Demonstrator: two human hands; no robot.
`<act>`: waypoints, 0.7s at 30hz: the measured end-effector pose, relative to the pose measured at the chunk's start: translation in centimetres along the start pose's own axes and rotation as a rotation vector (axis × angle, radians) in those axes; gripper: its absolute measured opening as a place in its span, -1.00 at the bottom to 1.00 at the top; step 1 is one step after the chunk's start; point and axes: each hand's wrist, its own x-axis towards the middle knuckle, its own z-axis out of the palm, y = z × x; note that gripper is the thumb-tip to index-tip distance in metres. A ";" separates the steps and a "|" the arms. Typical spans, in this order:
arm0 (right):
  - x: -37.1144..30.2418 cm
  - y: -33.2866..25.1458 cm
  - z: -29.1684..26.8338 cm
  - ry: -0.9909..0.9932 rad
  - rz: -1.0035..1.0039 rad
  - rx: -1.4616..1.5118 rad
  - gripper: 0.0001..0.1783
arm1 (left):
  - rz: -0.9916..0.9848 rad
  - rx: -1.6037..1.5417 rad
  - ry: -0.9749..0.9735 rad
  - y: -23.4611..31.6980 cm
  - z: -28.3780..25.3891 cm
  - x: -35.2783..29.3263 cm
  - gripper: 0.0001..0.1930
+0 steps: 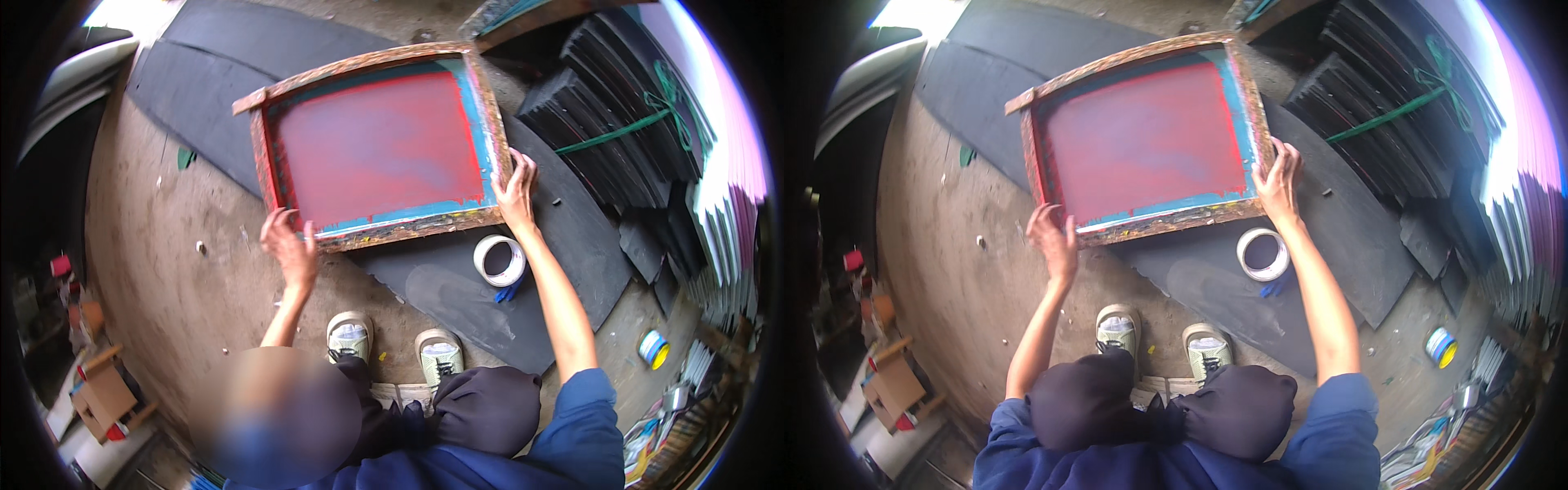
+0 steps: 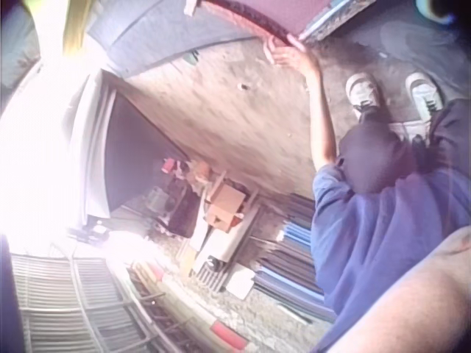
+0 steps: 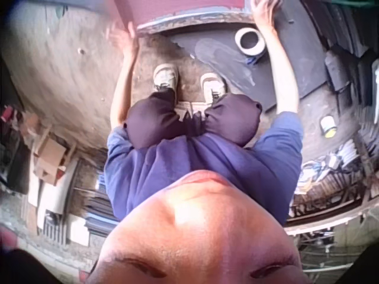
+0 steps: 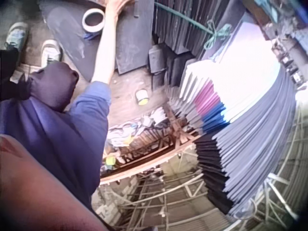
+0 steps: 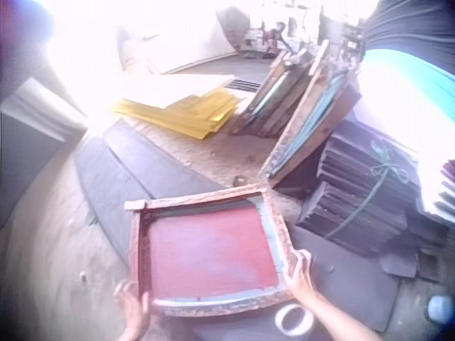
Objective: The person sits on the floor and applies clear tape to the edges of a rectangular wooden frame with a red mesh screen. They repeatedly pull tape from a roll, press it along the frame edges, and cut it with a blue utility knife.
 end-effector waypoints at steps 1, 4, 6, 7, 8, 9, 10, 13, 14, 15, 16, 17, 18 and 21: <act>-0.5 -0.4 -0.1 -0.036 0.007 -0.031 -0.32 | -0.105 0.042 0.051 -2.5 0.2 -0.7 -0.48; 0.4 -2.2 -1.1 -0.191 -0.397 -0.251 -0.40 | -0.282 -0.164 -0.006 -8.4 -0.1 -1.4 -0.50; 2.1 -2.6 -2.0 -0.449 -0.674 -0.221 -0.57 | -0.377 -0.460 -0.239 -9.7 -0.2 -1.2 -0.51; 3.0 -2.2 -1.9 -0.561 -0.816 -0.197 -0.63 | -0.303 -0.415 -0.256 -9.0 -0.1 -1.5 -0.54; 3.9 -2.2 -1.7 -0.648 -0.937 -0.165 -0.74 | -0.271 -0.435 -0.280 -9.0 -0.1 -1.7 -0.54; 4.5 -2.3 -1.7 -0.720 -1.052 -0.194 -0.59 | -0.238 -0.455 -0.303 -9.1 -0.1 -1.9 -0.54; 4.9 -2.4 -1.8 -0.730 -1.185 -0.244 -0.50 | -0.241 -0.463 -0.313 -9.2 0.0 -2.0 -0.55; 6.5 -3.1 -1.7 -0.764 -1.472 -0.317 -0.33 | -0.244 -0.500 -0.309 -9.6 0.5 -2.1 -0.55; 6.8 -3.3 -1.5 -0.778 -1.542 -0.328 -0.29 | -0.244 -0.523 -0.296 -9.6 0.6 -2.3 -0.56; 7.1 -3.4 -1.2 -0.833 -1.538 -0.318 -0.30 | -0.243 -0.546 -0.283 -9.6 0.8 -2.5 -0.56; 7.3 -3.5 -0.9 -0.889 -1.533 -0.309 -0.32 | -0.282 -0.578 -0.277 -9.5 1.1 -2.6 -0.54; 7.5 -3.5 -0.5 -0.945 -1.528 -0.299 -0.33 | -0.297 -0.601 -0.256 -9.3 1.4 -2.4 -0.54; 7.6 -3.6 -0.3 -0.979 -1.512 -0.268 -0.34 | -0.312 -0.624 -0.235 -9.2 1.7 -2.1 -0.55; 7.5 -4.7 0.9 -1.087 -1.417 -0.164 -0.35 | -0.261 -0.596 -0.171 -9.9 2.4 -0.1 -0.57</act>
